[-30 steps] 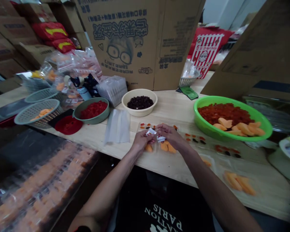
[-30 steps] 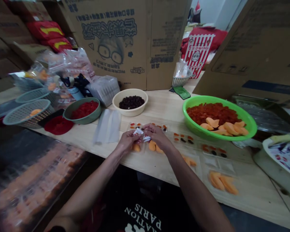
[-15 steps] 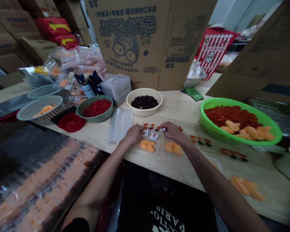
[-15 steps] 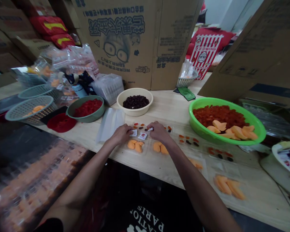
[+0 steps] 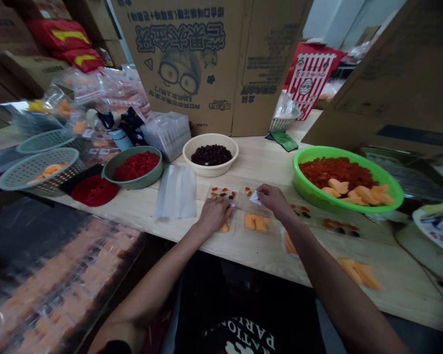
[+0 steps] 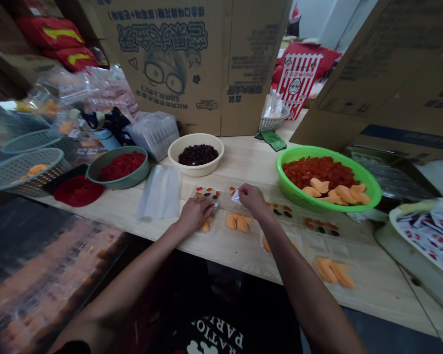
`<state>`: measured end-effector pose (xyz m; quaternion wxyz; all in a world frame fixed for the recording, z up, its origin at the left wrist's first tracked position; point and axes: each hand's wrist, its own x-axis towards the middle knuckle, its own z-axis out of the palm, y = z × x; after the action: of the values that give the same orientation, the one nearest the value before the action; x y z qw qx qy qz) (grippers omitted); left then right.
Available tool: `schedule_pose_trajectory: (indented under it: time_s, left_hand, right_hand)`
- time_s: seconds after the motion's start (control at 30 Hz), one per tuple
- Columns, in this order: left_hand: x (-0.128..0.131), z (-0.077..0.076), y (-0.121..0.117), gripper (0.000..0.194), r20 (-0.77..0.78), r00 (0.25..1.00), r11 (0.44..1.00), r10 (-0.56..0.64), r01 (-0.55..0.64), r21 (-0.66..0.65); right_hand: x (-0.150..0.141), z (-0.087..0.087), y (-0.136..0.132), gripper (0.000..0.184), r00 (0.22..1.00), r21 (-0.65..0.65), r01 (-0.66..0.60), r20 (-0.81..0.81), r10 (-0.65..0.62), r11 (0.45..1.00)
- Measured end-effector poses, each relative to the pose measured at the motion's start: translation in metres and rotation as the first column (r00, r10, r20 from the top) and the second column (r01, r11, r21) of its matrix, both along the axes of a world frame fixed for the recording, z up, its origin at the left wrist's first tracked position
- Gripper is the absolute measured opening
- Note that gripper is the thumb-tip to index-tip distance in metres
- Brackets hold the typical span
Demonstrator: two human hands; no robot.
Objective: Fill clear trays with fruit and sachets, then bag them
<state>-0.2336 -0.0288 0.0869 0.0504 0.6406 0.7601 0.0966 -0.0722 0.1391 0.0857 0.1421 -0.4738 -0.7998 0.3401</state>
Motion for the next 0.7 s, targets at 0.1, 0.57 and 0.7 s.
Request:
schedule_pose_trajectory:
  time_s: [0.1,0.57,0.7]
  left_hand:
    - [0.005,0.009,0.020,0.021,0.051,0.993,0.992,0.104,-0.100,-0.076]
    - [0.002,0.008,0.019,0.030,0.202,0.976,0.996,0.085,-0.079,-0.037]
    - [-0.001,0.003,0.023,0.035,0.142,0.989,0.998,0.050,-0.042,-0.054]
  right_hand:
    - [-0.009,-0.005,-0.009,0.027,0.995,0.042,0.069,0.074,-0.072,0.997]
    - [0.032,0.010,-0.037,0.055,0.781,0.344,-0.619,0.365,0.508,0.706]
    - [0.017,0.006,-0.045,0.037,0.840,0.328,-0.492,0.422,0.341,0.806]
